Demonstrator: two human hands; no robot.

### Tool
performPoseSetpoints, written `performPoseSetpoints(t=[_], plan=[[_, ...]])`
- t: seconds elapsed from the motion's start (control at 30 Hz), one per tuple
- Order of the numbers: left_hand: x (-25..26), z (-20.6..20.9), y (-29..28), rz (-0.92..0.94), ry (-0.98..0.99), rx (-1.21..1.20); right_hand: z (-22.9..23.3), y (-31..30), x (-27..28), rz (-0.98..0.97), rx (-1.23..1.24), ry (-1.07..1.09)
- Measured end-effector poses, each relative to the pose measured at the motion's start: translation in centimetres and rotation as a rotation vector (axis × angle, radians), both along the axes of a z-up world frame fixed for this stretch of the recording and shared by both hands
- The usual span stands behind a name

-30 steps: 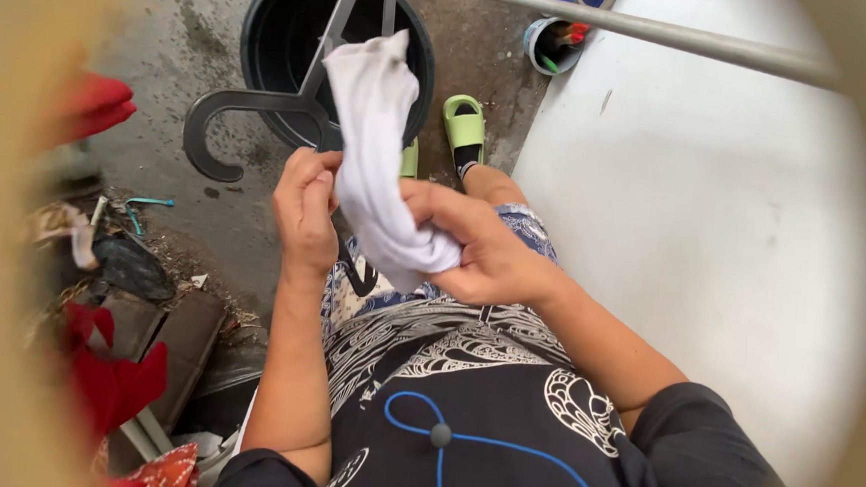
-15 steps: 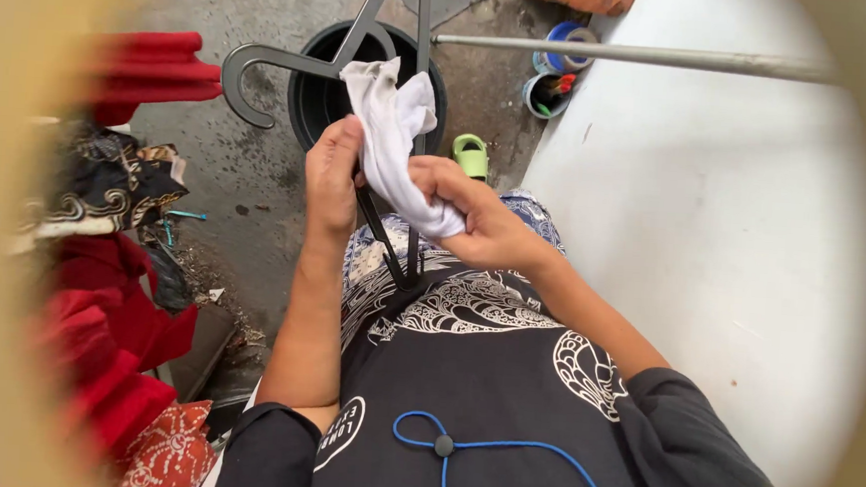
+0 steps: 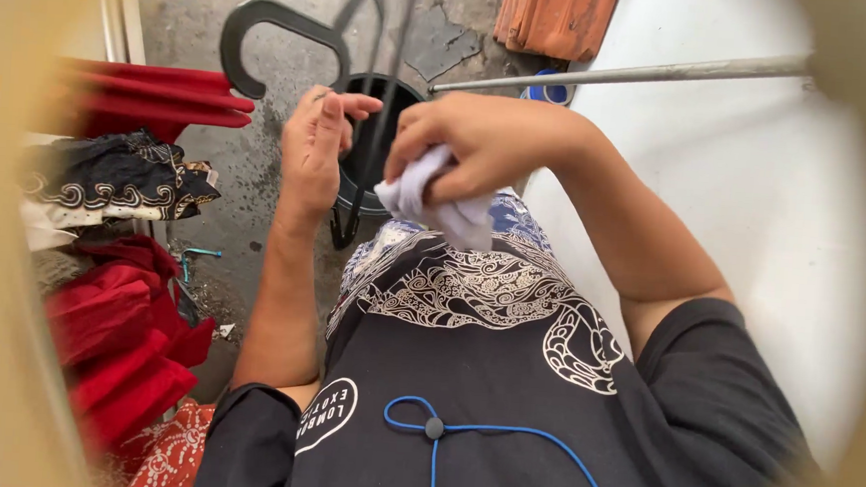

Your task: Hanging small laundry items like underwear and socks onto hangers and a drying rack.

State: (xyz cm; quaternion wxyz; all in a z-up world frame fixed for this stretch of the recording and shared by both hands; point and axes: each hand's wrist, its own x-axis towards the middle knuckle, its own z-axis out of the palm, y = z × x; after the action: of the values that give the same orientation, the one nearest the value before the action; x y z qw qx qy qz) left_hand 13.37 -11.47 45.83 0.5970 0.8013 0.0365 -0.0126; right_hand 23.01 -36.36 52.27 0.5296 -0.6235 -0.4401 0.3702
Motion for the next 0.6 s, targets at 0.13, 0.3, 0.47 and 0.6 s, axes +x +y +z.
performPoseSetpoints(t=[0.13, 0.3, 0.47, 0.6], plan=[[-0.7, 0.5, -0.4, -0.182, 0.084, -0.327, 1.0, 1.1, 1.9, -0.04, 0.028, -0.162], [0.0, 2.9, -2.2, -0.222, 0.08, -0.33, 2.8, 1.1, 2.8, -0.262, 0.042, -0.268], [0.5, 2.8, -1.3, 0.041, 0.107, -0.307, 1.2, 1.4, 1.1, -0.631, 0.14, -0.618], [0.1, 4.0, -1.1, 0.06, 0.057, -0.351, -1.6, 1.8, -2.5, -0.846, 0.204, -0.662]])
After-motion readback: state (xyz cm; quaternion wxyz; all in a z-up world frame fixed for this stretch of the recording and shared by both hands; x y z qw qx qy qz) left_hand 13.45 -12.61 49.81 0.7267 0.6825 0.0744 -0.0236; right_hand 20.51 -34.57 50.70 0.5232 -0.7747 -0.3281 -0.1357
